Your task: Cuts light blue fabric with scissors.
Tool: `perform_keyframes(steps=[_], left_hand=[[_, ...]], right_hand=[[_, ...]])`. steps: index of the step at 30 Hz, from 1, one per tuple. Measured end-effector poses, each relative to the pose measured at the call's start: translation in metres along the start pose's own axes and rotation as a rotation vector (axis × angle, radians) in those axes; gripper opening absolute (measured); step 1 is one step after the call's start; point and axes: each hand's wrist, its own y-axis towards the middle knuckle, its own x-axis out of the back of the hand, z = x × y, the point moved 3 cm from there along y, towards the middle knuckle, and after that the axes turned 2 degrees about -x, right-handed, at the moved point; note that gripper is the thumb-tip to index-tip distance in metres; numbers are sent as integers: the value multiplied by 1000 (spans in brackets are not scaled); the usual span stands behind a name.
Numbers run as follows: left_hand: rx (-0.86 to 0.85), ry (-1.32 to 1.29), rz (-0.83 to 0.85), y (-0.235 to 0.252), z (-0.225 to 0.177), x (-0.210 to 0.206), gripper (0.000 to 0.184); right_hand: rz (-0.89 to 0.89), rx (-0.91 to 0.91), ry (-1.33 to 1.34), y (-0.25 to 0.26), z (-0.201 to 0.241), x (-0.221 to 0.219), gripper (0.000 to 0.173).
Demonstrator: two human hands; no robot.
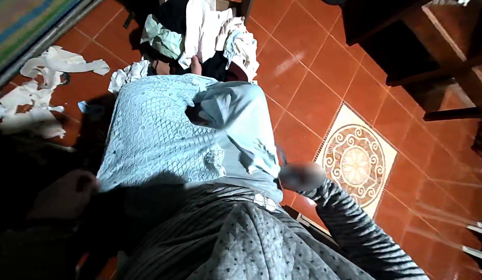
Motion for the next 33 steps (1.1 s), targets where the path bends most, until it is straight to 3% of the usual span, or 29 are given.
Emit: perform_keyframes(steps=[2,3,7,9,11,13,15,20,33], left_hand=[[-400,-112,-427,-7,-45,-12,29],[-515,-159,-478,-8,-71,-17,35],[-881,-139,-353,-2,-166,-51,60],[-909,-34,-270,4,-195,-68,62],[-873,-40,-146,7,-212,-74,32],[-943,-102,-199,11,-216,-78,18],[-1006,-237,-272,11,-214,-78,22],[-1078,-475,-352,0,-209,-77,19],[-1089,-447,-321,-4,-206,-83,21]], right_hand=[[-30,95,77,3,21,-3,37],[-4,144,112,6,28,-4,38],[226,60,161,10,57,-21,40],[302,-49,152,11,68,-31,42],[317,-155,144,12,80,-40,35],[352,-253,174,16,91,-47,25],[395,-263,284,21,89,-46,25],[320,-344,247,30,112,-59,27],[202,-426,283,61,129,-82,31]])
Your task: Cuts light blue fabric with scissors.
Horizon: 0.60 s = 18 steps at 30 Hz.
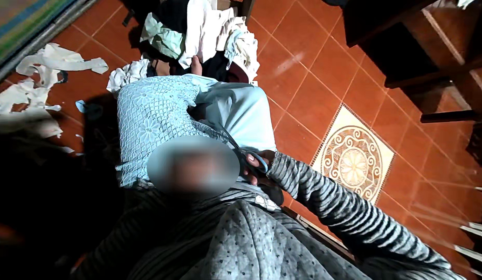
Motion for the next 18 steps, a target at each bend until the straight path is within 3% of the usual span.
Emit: perform_keyframes(steps=[6,10,18], left_hand=[[-16,-5,-7,-1,1,-1,21],[-27,1,10,-1,1,-1,22],[-49,-4,4,-1,2,-2,22]], right_hand=[[0,40,60,1,-11,1,34],[3,-56,-43,-15,-4,0,38],[-10,-49,-33,-25,-6,5,38]])
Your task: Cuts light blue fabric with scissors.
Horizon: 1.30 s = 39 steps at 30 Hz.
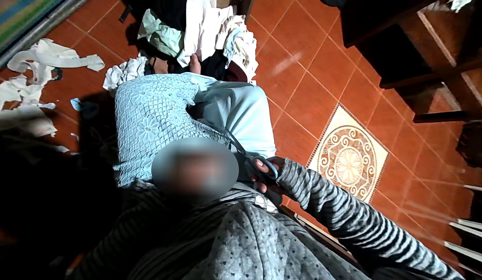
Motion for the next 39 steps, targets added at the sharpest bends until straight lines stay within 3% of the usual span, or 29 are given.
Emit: perform_keyframes(steps=[14,18,30,36,39], left_hand=[[-16,23,25,-1,-1,0,24],[-22,37,36,0,-1,1,23],[-73,112,123,-2,0,-3,25],[-104,120,156,-2,1,-4,26],[-108,126,163,-3,2,-5,26]], right_hand=[[-28,46,78,16,-10,-3,35],[-69,-14,64,17,-5,-10,37],[-89,133,207,31,-21,-11,30],[-151,60,110,19,-7,-17,28],[-171,147,159,21,-15,-18,24]])
